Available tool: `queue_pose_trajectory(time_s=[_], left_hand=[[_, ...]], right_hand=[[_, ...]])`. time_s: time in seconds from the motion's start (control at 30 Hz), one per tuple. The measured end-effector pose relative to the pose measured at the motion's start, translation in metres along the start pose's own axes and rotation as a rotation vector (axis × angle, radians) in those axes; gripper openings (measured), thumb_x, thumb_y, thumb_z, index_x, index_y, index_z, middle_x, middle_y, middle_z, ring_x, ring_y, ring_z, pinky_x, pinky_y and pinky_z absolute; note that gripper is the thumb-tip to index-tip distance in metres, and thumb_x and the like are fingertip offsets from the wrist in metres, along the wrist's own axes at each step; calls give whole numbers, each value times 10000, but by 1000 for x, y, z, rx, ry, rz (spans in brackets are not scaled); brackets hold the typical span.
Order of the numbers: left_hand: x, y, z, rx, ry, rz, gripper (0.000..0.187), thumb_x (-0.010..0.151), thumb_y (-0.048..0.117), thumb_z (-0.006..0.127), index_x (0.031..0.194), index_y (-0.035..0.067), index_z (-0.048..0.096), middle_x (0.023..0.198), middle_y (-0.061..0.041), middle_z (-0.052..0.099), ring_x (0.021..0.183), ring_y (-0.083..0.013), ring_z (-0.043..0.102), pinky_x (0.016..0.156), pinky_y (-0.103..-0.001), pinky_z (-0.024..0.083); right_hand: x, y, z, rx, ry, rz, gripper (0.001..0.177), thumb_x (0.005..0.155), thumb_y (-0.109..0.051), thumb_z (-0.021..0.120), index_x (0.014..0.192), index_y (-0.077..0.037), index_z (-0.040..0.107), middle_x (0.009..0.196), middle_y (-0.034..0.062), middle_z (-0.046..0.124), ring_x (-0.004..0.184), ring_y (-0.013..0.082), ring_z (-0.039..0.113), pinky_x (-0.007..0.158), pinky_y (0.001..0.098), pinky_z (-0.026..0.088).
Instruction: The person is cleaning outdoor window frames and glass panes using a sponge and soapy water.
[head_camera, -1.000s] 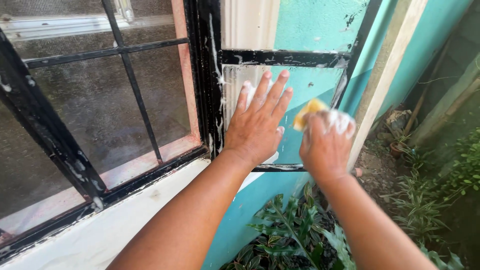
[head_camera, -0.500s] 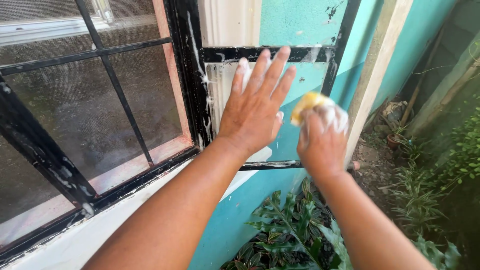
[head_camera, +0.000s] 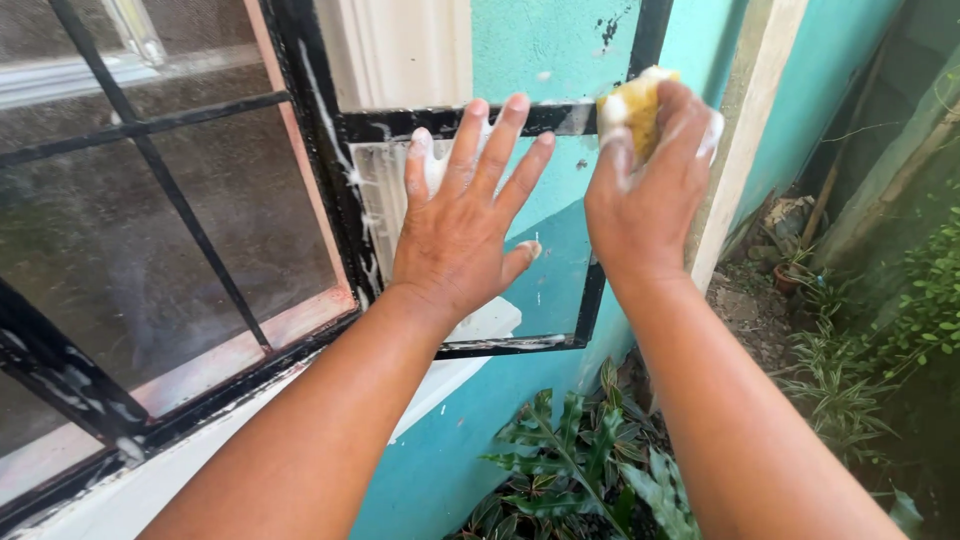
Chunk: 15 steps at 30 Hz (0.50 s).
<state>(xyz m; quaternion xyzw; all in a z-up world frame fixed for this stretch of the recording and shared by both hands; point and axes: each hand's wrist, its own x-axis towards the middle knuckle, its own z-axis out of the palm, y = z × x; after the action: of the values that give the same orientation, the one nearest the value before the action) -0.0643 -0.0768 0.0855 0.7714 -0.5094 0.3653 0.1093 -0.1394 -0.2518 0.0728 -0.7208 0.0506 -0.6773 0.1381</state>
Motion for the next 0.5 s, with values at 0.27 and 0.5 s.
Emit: queue_pose_trajectory(time_s=[0.27,0.5], left_hand=[[9,17,17,-40,94,-51,1093,759,546,824,1632,285,220,1692,-116,59,1557,-395,55,1120,-756,198],[0,13,25,54,131,-61,1090,792,563,828,1657,250,245,1715,-101,102,1574,-374,95,1141,-734,219]], right_hand=[[-54,13,-22,36,-78,55,414,922,-11,701,1278,56,500,1185,234,587,1123,387,657,992,448,540],[-150,25,-24,80,-180,424,421,825,-50,763,1158,30,519,1078,181,624,998,300,698,905,382,556]])
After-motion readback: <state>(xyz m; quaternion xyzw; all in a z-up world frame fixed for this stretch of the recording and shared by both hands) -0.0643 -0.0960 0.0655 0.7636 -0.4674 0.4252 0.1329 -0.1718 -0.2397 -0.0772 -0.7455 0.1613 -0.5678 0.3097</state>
